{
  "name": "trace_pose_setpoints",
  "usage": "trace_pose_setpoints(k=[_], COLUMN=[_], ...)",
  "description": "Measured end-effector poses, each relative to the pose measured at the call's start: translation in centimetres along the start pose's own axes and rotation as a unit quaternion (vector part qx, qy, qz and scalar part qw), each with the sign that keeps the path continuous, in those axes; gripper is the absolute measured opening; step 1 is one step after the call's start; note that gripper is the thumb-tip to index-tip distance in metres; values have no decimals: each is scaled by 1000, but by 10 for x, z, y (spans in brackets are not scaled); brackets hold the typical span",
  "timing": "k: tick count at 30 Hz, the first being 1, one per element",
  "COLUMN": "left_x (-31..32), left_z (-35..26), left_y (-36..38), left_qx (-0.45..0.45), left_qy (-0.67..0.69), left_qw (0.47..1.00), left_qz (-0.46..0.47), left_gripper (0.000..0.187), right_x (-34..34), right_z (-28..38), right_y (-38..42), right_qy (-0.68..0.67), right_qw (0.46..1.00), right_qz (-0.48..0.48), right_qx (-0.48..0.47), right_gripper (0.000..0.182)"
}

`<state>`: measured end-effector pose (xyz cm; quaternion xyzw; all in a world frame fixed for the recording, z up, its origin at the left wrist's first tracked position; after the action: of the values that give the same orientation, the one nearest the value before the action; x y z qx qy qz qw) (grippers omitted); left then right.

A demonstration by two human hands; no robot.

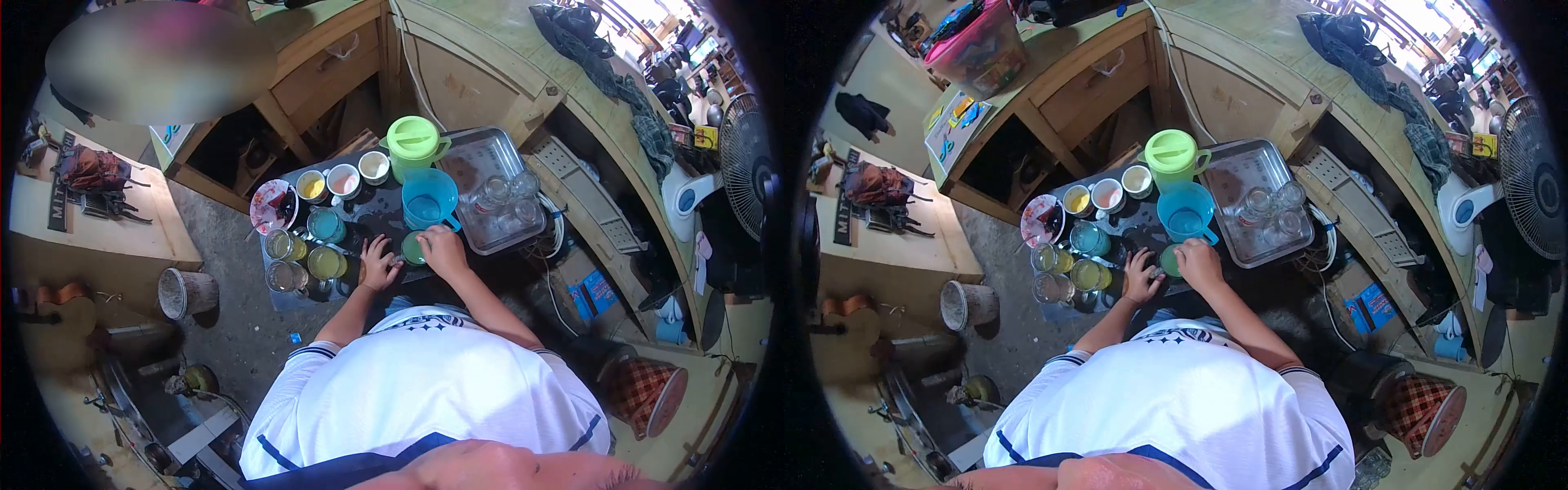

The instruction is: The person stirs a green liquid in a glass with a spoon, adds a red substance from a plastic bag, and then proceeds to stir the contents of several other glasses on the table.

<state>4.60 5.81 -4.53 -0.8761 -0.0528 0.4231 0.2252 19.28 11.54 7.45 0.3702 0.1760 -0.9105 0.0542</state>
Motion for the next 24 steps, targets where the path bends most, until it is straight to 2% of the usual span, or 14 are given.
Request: trace_pose_setpoints(k=[2, 3, 5, 9, 11, 12, 14, 15, 17, 18, 20, 21, 23, 24], left_x=[-1, -2, -2, -3, -2, -3, -3, -3, -2, -3, -3, -3, -1, -1], left_z=[1, 0, 0, 0, 0, -1, -1, -1, -1, -2, -2, -1, 0, -1], left_y=[2, 2, 2, 2, 2, 2, 1, 2, 2, 2, 1, 2, 3, 2], left_qx=[2, 2, 3, 5, 1, 2, 3, 3, 4, 4, 0, -1, -2, -1], left_qy=[6, 6, 7, 7, 11, 11, 6, 6, 4, 4, 3, 3, 2, 2], left_qw=[1000, 1000, 1000, 1000, 1000, 1000, 1000, 1000, 1000, 1000, 1000, 1000, 1000, 1000], left_qz=[-16, -16, -19, -24, -19, -19, -17, -16, -19, -20, -13, -15, -13, -13], left_gripper=[29, 29, 29, 29, 29, 29, 30, 30, 30, 30, 30, 30, 29, 29], right_x=[7, 8, 5, 5, 8, 7, -5, -5, 9, 8, -8, -8, 8, 9], right_z=[-3, -5, -7, -7, -11, -11, -3, -4, -13, -12, 0, 0, -13, -15], right_y=[3, 3, 1, 2, 2, 3, 1, 1, 3, 3, 0, -1, 3, 4], right_qy=[113, 113, 2, 89, -11, -11, 59, 59, -8, -8, 44, 44, 15, 15], right_qw=[991, 991, 1000, 994, 997, 997, 998, 998, 997, 997, 998, 998, 995, 995], right_qz=[64, 64, 23, 60, 66, 65, -5, -4, 73, 73, -22, -21, 88, 87], right_qx=[17, 16, 15, 10, 30, 31, -22, -23, 24, 23, -36, -38, 37, 37], right_gripper=[18, 18, 17, 17, 16, 16, 16, 16, 16, 16, 17, 17, 18, 18])
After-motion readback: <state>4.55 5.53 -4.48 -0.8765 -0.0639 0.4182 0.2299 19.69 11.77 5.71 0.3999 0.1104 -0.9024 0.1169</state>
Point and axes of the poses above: each hand's wrist, its own y-axis away from the middle knuckle, its own x-axis out of the palm, z = x × y, the point moved 9 cm from there along -y, towards the middle knuckle, and after that the axes turned 10 degrees about -z, right-handed, at the moved point
